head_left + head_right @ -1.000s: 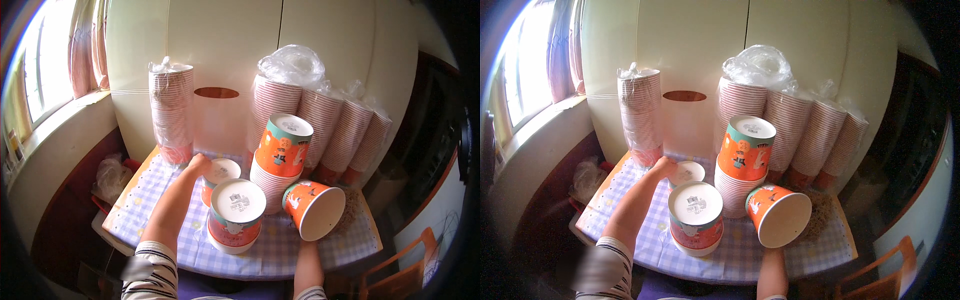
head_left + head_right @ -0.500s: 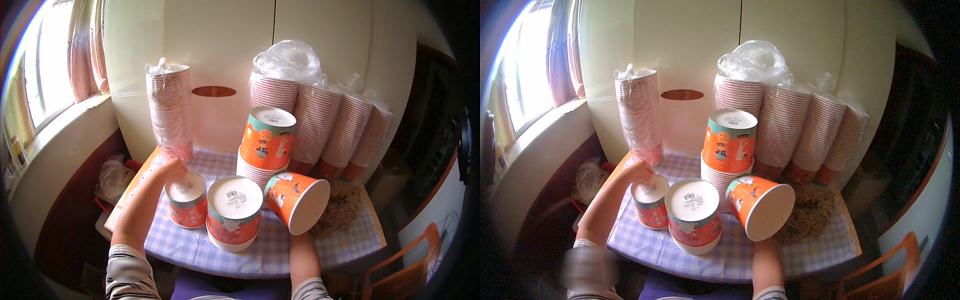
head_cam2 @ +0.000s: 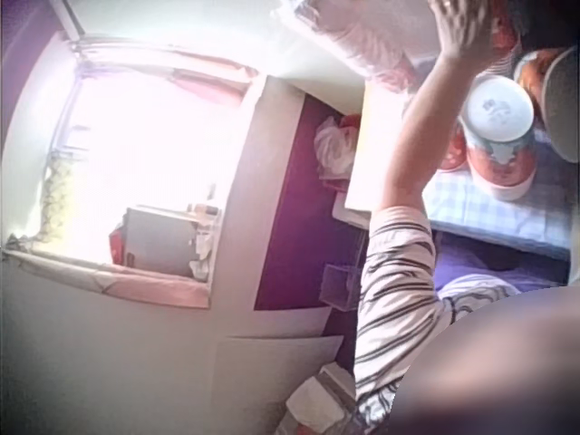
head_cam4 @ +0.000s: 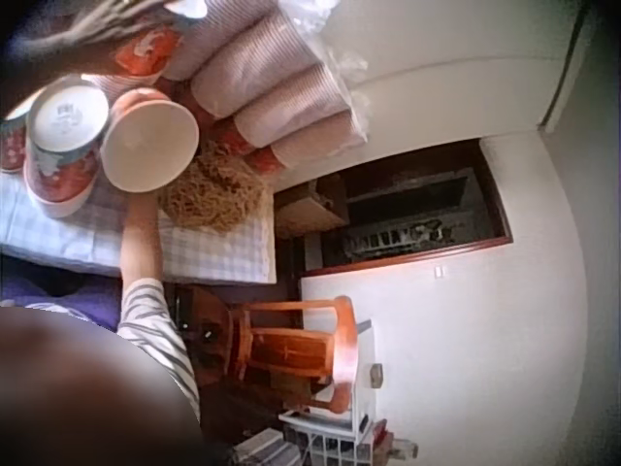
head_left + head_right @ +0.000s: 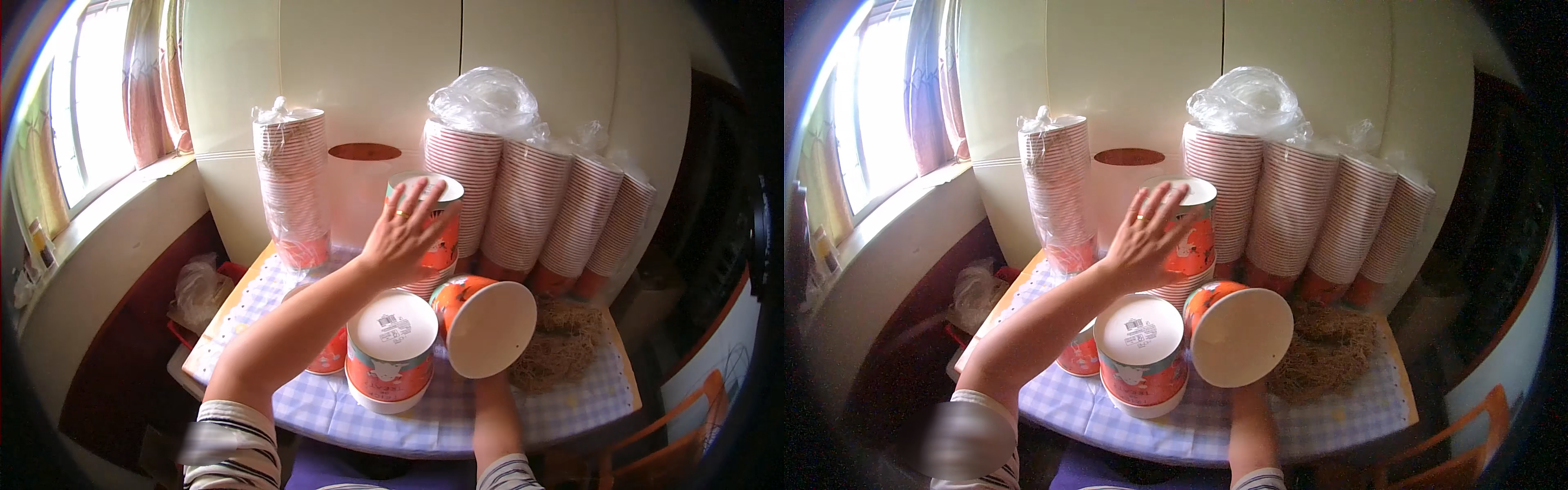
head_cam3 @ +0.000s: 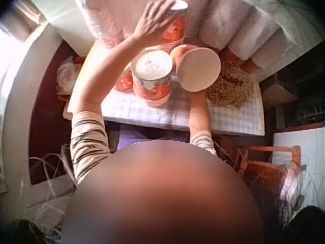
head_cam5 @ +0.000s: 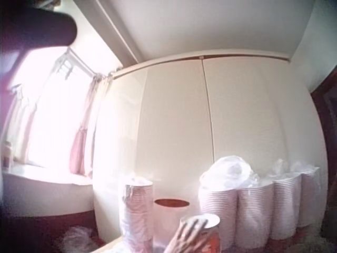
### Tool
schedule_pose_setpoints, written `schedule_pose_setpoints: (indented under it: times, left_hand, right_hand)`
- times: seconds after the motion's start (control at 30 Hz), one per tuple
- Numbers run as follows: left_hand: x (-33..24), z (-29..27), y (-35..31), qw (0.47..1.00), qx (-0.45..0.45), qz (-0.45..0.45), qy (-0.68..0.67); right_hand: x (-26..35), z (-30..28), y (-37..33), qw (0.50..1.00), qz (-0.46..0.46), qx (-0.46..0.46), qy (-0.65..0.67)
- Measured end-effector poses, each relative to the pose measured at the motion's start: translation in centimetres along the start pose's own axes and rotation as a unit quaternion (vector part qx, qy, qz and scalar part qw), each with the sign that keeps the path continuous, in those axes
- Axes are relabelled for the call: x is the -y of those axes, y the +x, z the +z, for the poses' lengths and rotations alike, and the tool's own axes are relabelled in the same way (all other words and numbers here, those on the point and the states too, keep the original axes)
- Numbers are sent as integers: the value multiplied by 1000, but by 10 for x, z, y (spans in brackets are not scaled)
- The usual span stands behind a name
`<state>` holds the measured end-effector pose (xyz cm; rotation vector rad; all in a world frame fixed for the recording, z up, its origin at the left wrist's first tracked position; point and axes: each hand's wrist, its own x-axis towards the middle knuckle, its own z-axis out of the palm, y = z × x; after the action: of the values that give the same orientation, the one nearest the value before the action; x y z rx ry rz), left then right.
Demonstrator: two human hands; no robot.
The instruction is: Organizing and preparing paper buckets for packaging by stacking them and attaching handles.
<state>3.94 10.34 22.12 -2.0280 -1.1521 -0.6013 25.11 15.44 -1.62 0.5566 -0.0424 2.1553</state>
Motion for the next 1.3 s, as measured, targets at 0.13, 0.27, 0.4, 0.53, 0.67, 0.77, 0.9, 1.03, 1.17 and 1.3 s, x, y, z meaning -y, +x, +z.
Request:
schedule_pose_setpoints:
  times: [0.13,0.27,0.4,0.53,0.67,0.77,0.9,1.03,1.17,1.3]
  left_hand:
    - [1,32,1,995,48,52,73]
    - [4,27,4,988,100,65,100]
    - [23,20,-2,983,127,44,123]
    - [57,6,-11,981,151,-42,117]
    - [79,4,-17,981,147,-89,93]
    - [74,7,-22,978,158,-59,120]
    - [67,17,-13,974,176,-36,136]
    - [55,29,0,972,186,13,142]
    - [40,35,12,954,217,35,206]
    - [32,57,11,924,213,175,265]
  right_hand:
    - [26,2,-20,999,-21,-12,-29]
    - [41,7,-28,996,-57,-33,-63]
    - [51,-11,-79,990,-93,-49,-95]
    - [44,11,-21,984,-117,-58,-117]
    - [45,7,-24,978,-137,-69,-144]
    - [41,11,-12,971,-152,-78,-168]
    - [41,10,-17,959,-173,-91,-206]
    - [40,17,-10,945,-194,-101,-243]
    - [39,21,-7,931,-213,-108,-277]
    - [42,30,-5,911,-243,-117,-310]
